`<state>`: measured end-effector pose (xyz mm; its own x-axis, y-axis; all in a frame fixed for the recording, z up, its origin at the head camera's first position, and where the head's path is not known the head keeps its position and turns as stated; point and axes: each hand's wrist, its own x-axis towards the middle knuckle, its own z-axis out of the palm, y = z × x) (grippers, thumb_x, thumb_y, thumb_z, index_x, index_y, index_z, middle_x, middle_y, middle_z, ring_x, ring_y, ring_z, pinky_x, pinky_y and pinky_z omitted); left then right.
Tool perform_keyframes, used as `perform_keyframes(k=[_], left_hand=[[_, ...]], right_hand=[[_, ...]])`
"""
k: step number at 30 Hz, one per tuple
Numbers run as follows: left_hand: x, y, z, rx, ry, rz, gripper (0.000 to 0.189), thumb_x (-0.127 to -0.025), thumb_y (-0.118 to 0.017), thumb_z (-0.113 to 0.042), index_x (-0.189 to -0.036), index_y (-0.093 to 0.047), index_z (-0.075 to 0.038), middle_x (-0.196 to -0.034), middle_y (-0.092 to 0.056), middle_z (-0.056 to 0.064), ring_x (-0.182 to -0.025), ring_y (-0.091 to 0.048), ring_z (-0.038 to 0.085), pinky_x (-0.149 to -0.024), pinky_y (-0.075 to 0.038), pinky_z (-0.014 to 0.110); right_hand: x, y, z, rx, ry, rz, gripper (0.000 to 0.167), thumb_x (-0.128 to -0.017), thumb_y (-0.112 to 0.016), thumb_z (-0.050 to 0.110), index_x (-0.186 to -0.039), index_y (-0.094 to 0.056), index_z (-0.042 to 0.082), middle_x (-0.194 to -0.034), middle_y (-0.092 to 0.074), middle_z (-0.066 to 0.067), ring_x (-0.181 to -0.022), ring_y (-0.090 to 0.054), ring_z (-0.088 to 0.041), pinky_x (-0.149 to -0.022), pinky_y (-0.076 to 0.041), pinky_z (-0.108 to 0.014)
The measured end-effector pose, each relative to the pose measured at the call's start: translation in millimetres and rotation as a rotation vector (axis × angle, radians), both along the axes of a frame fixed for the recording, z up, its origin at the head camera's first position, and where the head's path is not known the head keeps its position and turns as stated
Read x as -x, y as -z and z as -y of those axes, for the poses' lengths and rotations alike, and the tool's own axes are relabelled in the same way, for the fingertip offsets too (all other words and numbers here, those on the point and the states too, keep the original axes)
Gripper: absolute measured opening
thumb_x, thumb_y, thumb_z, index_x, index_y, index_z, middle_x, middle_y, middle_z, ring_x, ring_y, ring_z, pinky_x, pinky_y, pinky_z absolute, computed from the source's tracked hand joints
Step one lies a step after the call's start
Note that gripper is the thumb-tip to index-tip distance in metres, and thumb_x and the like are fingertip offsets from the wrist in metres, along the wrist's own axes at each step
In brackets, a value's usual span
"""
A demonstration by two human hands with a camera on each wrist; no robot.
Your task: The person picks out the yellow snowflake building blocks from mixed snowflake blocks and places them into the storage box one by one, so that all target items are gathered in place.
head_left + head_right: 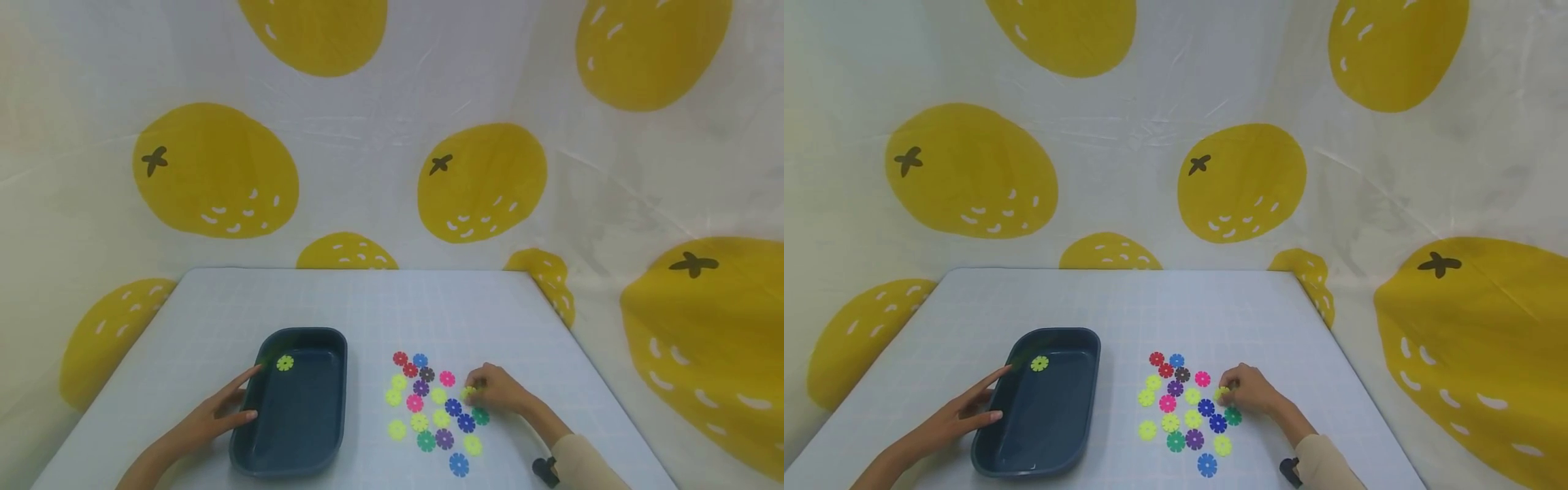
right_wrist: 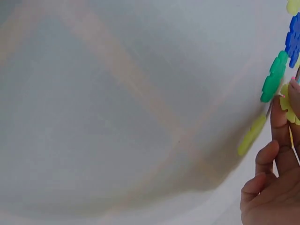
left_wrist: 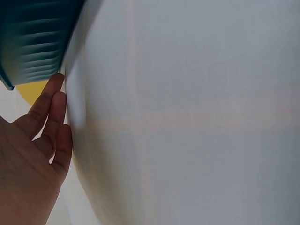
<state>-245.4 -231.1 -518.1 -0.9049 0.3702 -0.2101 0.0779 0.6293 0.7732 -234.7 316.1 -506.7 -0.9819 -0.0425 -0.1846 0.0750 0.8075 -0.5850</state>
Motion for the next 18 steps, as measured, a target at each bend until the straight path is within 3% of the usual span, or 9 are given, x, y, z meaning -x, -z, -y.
perform_keyframes(k=[4, 7, 18], left_hand=[[-0.3, -1.0, 0.1, -0.001, 0.005, -0.005, 0.084, -0.094, -0.067, -0.038, -0.159, -0.017, -0.022, -0.161, -0.013, 0.029, -0.139, -0.028, 0.06, -0.101, -0.034, 0.076], [-0.5, -1.4, 0.3, 0.001, 0.006, -0.009, 0.084, -0.094, -0.067, -0.038, -0.159, -0.017, -0.022, -0.161, -0.014, 0.029, -0.138, -0.029, 0.06, -0.101, -0.035, 0.076], [0.4, 0.7, 0.1, -0.001, 0.008, -0.016, 0.084, -0.094, -0.067, -0.037, -0.159, -0.017, -0.021, -0.161, -0.014, 0.03, -0.138, -0.029, 0.06, -0.1, -0.036, 0.076]], right_hand=[[-0.6, -3.7, -4, 0.039, -0.062, -0.047, 0.007, -0.085, -0.076, 0.019, -0.084, -0.071, 0.015, -0.083, -0.065, 0.003, -0.081, -0.057, -0.015, -0.074, -0.051, -0.032], [-1.1, -3.5, -5, 0.068, -0.059, -0.063, 0.007, -0.087, -0.075, 0.021, -0.086, -0.072, 0.014, -0.084, -0.067, 0.003, -0.081, -0.059, -0.014, -0.074, -0.052, -0.031], [-4.0, 0.2, 6, 0.37, 0.192, 0.054, 0.029, -0.086, -0.077, 0.027, -0.101, -0.073, 0.003, -0.082, -0.075, -0.005, -0.077, -0.074, -0.02, -0.075, -0.06, -0.029]])
